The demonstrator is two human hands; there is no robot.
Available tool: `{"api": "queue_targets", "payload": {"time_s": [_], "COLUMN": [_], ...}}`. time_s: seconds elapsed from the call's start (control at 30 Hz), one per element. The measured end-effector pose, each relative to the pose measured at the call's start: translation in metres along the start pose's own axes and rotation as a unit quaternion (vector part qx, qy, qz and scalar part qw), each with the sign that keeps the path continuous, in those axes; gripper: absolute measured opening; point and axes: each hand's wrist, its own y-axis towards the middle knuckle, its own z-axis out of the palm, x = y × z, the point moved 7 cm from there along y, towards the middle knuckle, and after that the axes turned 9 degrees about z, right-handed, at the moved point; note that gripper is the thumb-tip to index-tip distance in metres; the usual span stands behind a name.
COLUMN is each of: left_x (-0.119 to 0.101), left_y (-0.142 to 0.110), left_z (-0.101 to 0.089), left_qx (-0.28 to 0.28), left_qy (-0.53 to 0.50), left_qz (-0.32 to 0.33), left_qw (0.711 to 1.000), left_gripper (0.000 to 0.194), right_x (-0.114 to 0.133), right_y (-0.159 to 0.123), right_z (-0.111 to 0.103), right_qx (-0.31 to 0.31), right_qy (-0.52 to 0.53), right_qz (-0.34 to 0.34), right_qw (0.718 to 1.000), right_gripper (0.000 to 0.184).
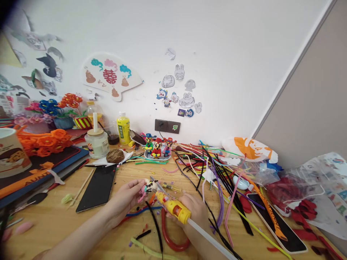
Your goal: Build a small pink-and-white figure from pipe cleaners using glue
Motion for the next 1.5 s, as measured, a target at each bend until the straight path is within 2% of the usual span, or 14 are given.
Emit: {"api": "queue_targets", "payload": {"time_s": [0.27, 0.37, 0.43, 0.53, 0.63, 0.73, 0.83, 0.9, 1.0, 1.07, 1.2, 1.27, 1.37, 1.5], "left_x": [-0.001, -0.003, -0.005, -0.005, -0.003, -0.002, -0.001, 0.002, 0.003, 0.001, -0.001, 0.003, 0.014, 0.02], "left_y": [0.002, 0.001, 0.0, -0.005, -0.009, -0.011, -0.013, -0.016, -0.021, -0.024, -0.026, -0.025, -0.024, -0.026], "left_z": [-0.004, -0.002, 0.004, 0.013, 0.019, 0.024, 0.029, 0.033, 0.04, 0.043, 0.047, 0.045, 0.039, 0.03], "left_qx": [-0.01, 0.001, 0.025, 0.061, 0.077, 0.089, 0.101, 0.117, 0.14, 0.144, 0.136, 0.126, 0.103, 0.044], "left_qy": [0.005, 0.017, 0.029, 0.064, 0.106, 0.122, 0.143, 0.17, 0.212, 0.238, 0.255, 0.223, 0.116, -0.02], "left_qz": [0.001, 0.01, 0.018, 0.02, 0.013, 0.023, 0.032, 0.037, 0.062, 0.087, 0.111, 0.089, 0.005, -0.06], "left_qw": [1.0, 1.0, 0.999, 0.996, 0.991, 0.988, 0.984, 0.978, 0.965, 0.957, 0.951, 0.962, 0.988, 0.997], "left_gripper": [0.037, 0.038, 0.037, 0.037, 0.04, 0.04, 0.04, 0.039, 0.034, 0.03, 0.025, 0.027, 0.032, 0.03], "right_x": [0.001, -0.001, -0.008, -0.031, -0.054, -0.06, -0.037, -0.011, 0.024, 0.035, 0.04, 0.04, 0.041, 0.056], "right_y": [0.002, 0.008, 0.012, 0.014, 0.011, 0.012, 0.021, 0.027, 0.03, 0.03, 0.028, 0.028, 0.025, 0.01], "right_z": [-0.009, -0.016, -0.016, -0.008, 0.005, 0.006, -0.006, -0.011, -0.011, -0.009, -0.008, -0.012, -0.023, -0.038], "right_qx": [-0.028, -0.039, -0.026, 0.011, 0.053, 0.061, 0.041, 0.06, 0.101, 0.116, 0.12, 0.098, 0.031, -0.049], "right_qy": [-0.025, -0.061, -0.104, -0.146, -0.117, -0.045, 0.041, 0.089, 0.132, 0.136, 0.123, 0.103, 0.046, -0.04], "right_qz": [0.001, 0.0, 0.019, 0.086, 0.132, 0.148, 0.13, 0.105, 0.08, 0.085, 0.079, 0.065, 0.019, -0.121], "right_qw": [0.999, 0.997, 0.994, 0.986, 0.983, 0.986, 0.99, 0.989, 0.983, 0.98, 0.982, 0.988, 0.998, 0.991], "right_gripper": [0.04, 0.033, 0.023, 0.011, 0.026, 0.037, 0.028, 0.014, 0.008, 0.011, 0.014, 0.015, 0.013, 0.013]}}
